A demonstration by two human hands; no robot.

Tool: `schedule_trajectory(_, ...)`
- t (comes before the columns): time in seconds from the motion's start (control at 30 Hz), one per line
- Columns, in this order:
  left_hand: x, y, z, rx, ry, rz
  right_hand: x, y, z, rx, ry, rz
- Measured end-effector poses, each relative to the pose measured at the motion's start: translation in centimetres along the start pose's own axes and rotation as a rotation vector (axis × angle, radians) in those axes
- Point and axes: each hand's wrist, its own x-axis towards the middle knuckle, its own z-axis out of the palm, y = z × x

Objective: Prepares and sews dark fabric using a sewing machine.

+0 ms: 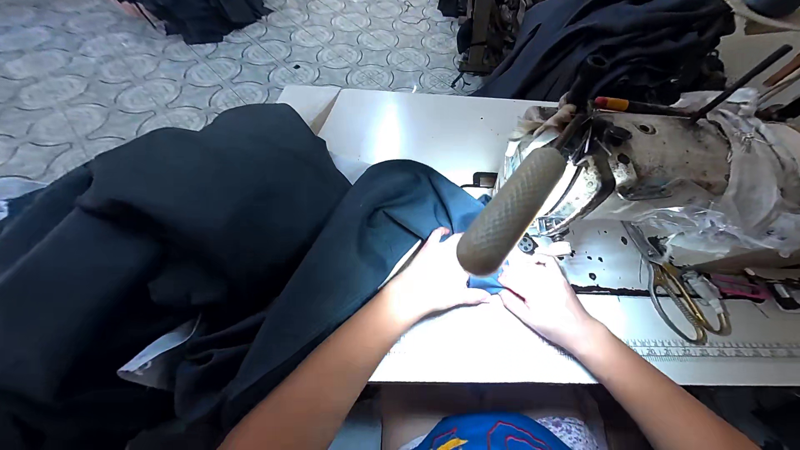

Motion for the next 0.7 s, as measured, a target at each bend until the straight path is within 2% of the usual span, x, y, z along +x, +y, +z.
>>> schedule_trajectory(0.13,1.7,-1.3,0.0,0.011,0.047,-0.031,2.5,0.8,-0.8,0.034,-0.107,0.101)
schedule_trajectory(0.3,2.3,-1.6,1.4,0.050,0.289,-0.019,3.8,0.4,-1.1,0.141,-0.102,0.297)
schedule_trajectory(0.37,0.8,-1.1,0.8,-0.102,0.427,0.085,3.6,0.2,-0.8,0.199,-0.073,0.327)
schedule_trajectory(0.4,0.0,-1.2,0.3,-0.244,0.459,0.143,3.4,0.4,-0.6,0.212,-0.045,0.317)
schedule_trajectory(0.43,-0.6,-1.7,-0.4,-0.348,0.409,0.139,3.2,0.5,-0.4,0.195,-0.025,0.288)
schedule_trajectory(0.5,-0.6,-3.5,-1.2,-0.317,0.260,-0.095,2.8,0.5,-0.2,0.150,-0.014,0.218)
schedule_trajectory(0.57,1.2,-4.7,-0.5,-0.222,0.273,-0.323,2.8,0.5,0.2,0.024,0.015,0.098)
schedule_trajectory(0.63,2.0,-4.2,-0.1,-0.168,0.315,-0.314,3.0,0.7,0.7,-0.085,0.067,-0.022)
schedule_trajectory(0.7,1.9,-3.2,0.3,-0.062,0.390,-0.202,2.9,1.1,1.2,-0.188,0.111,-0.128)
